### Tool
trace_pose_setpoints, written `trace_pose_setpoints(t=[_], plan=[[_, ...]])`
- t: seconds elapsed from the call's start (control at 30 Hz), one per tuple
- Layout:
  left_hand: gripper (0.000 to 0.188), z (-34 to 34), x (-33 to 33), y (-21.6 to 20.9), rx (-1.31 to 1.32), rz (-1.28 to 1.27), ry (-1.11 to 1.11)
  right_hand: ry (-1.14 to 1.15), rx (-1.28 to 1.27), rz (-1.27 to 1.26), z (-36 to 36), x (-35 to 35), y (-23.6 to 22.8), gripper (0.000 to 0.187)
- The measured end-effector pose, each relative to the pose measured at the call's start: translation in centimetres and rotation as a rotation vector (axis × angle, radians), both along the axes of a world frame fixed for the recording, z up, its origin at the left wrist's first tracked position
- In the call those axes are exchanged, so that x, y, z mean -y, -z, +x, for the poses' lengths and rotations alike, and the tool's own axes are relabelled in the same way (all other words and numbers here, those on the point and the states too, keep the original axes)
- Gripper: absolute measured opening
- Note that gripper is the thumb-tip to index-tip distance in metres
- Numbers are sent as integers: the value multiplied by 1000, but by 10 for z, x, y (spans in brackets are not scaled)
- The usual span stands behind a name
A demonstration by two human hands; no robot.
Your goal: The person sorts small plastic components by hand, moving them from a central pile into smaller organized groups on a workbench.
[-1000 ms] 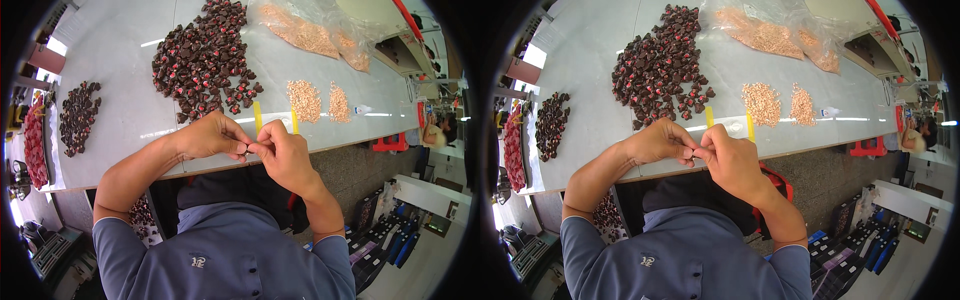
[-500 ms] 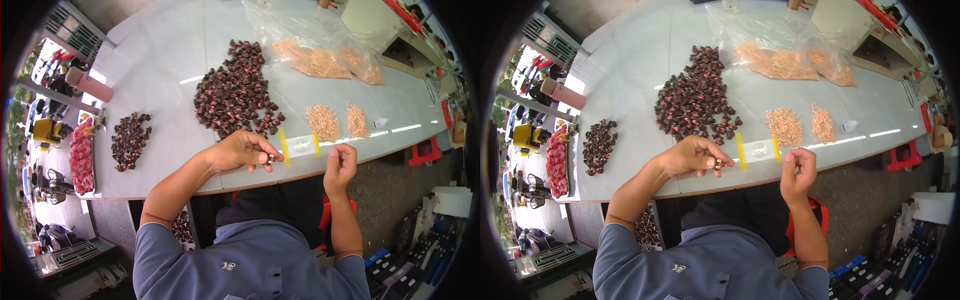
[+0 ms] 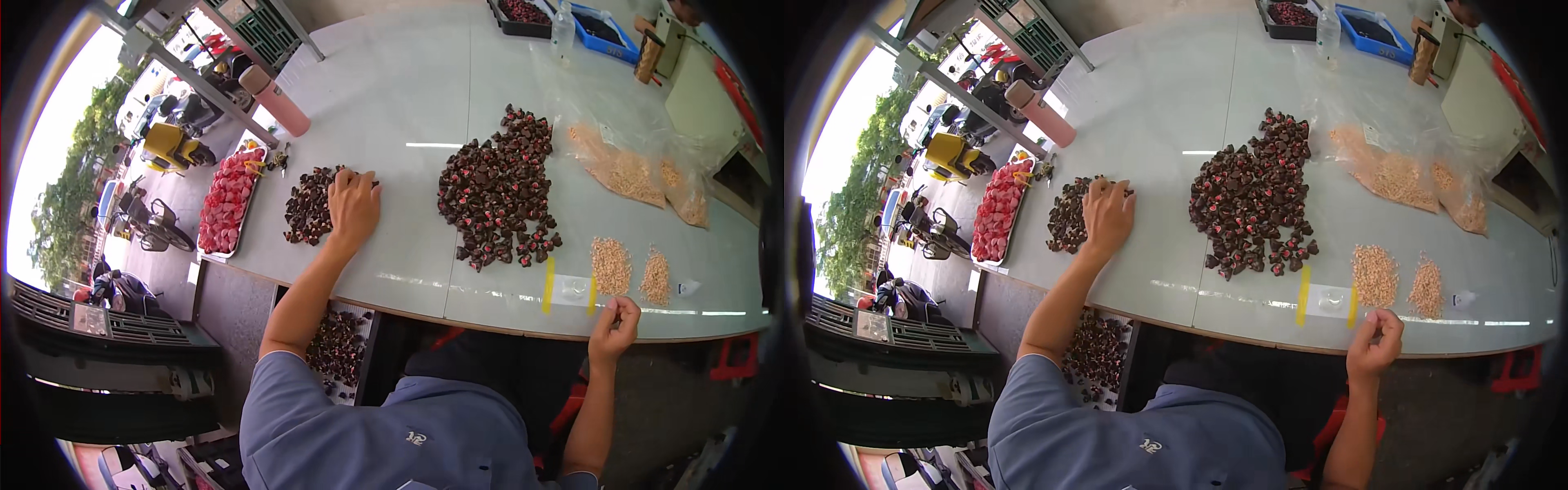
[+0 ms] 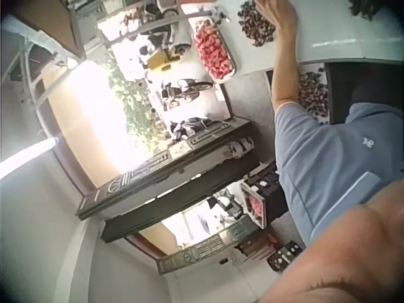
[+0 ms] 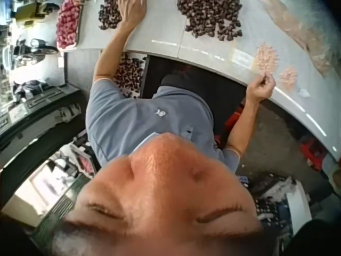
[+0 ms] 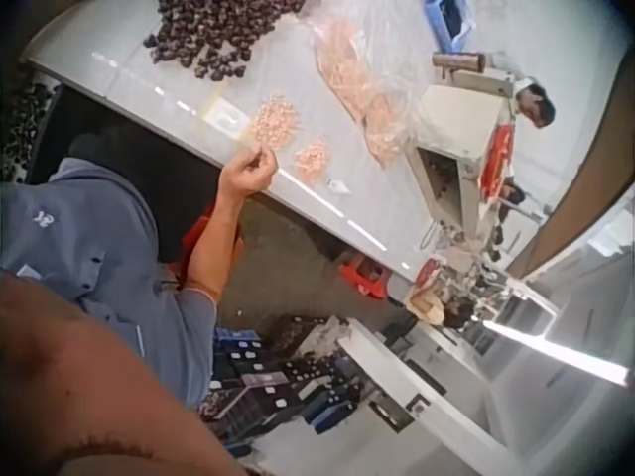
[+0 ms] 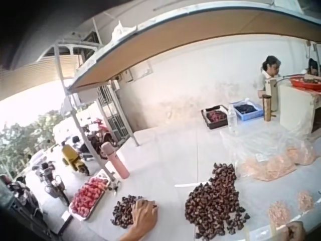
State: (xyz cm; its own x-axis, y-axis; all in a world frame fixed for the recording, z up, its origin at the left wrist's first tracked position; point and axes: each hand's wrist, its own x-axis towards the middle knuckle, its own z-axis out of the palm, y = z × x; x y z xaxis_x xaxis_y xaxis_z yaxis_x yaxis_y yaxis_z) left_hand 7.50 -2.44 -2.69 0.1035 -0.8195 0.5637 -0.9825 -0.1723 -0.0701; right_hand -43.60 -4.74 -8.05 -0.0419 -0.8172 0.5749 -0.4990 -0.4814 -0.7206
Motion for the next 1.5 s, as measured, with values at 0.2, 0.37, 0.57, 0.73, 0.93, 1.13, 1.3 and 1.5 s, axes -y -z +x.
trace_pose_setpoints(t=[0.2, 0.37, 0.57, 0.73, 0.93, 1.13, 1.3, 1.5], plan=[[26, -4, -10, -18, 149, -112, -47, 3, -19, -20, 10, 2, -6, 10], [23, -76, -17, -39, -598, 196, 485, -11, -9, -9, 11, 1, -10, 9], [23, -112, -17, -27, -622, 349, 658, -30, -10, -33, 9, 0, -14, 9], [18, -122, -9, -23, -664, 397, 716, -10, -4, 18, 3, -5, -17, 9], [18, -118, -18, -32, -688, 436, 618, 9, 242, 120, 10, 4, -26, 7], [20, -117, -15, -37, -567, 436, 749, -42, -242, 251, -1, 5, -46, 9], [25, -112, -15, -43, -533, 509, 738, -22, -373, 227, 4, 8, -53, 12], [24, -121, -22, -55, -747, 531, 593, -11, -419, 194, 1, 8, -50, 13]])
